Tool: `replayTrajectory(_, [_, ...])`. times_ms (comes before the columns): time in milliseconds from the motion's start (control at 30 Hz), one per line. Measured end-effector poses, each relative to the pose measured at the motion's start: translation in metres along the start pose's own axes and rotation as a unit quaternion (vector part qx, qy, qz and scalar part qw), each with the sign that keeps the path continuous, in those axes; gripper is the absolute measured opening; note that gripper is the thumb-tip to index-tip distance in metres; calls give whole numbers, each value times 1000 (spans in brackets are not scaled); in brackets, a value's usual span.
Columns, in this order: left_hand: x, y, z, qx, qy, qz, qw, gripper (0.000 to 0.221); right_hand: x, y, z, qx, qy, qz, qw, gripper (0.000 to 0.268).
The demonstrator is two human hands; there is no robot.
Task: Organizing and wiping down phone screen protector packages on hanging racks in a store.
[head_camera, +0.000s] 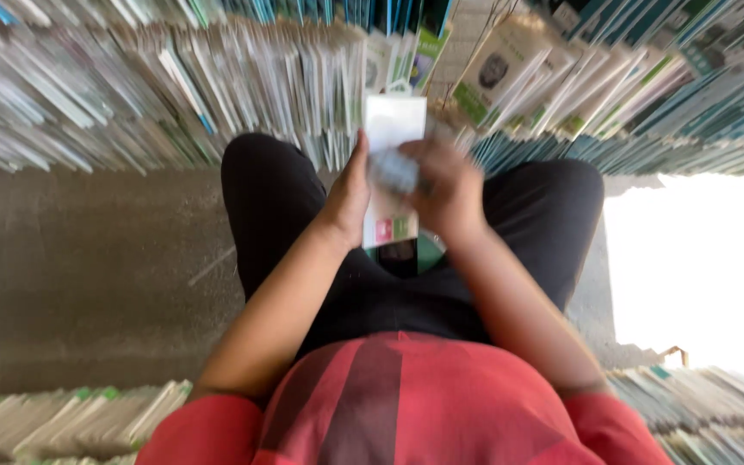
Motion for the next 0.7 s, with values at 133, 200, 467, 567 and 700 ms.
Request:
replayTrajectory(133, [5, -7, -21, -47, 45, -9, 998, 79, -14, -14, 78, 223, 4, 69, 972, 35])
replayTrajectory(200, [-16, 5, -17, 59, 86, 13, 994, 77, -14, -7, 55, 161, -18, 70, 984, 37])
replayTrajectory(467, [-30, 20, -19, 24, 145, 61, 987, 79, -3, -27, 73, 191, 22, 55, 980, 31])
replayTrajectory(567, [-51, 12, -18, 52, 76, 101, 991, 77, 20, -46, 66, 253, 186, 11, 949, 30])
replayTrajectory(700, [20, -13, 62, 188, 125, 90, 970, 78, 12, -53, 86, 253, 218, -25, 942, 27])
Point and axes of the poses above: each hand's wrist, its own y-axis towards the middle knuckle, its own x-axis out of the palm, z = x × y, the point moved 9 cm from there along y, towards the middle knuckle, and after that the axes turned 2 degrees about -z, right-handed, at the moved point
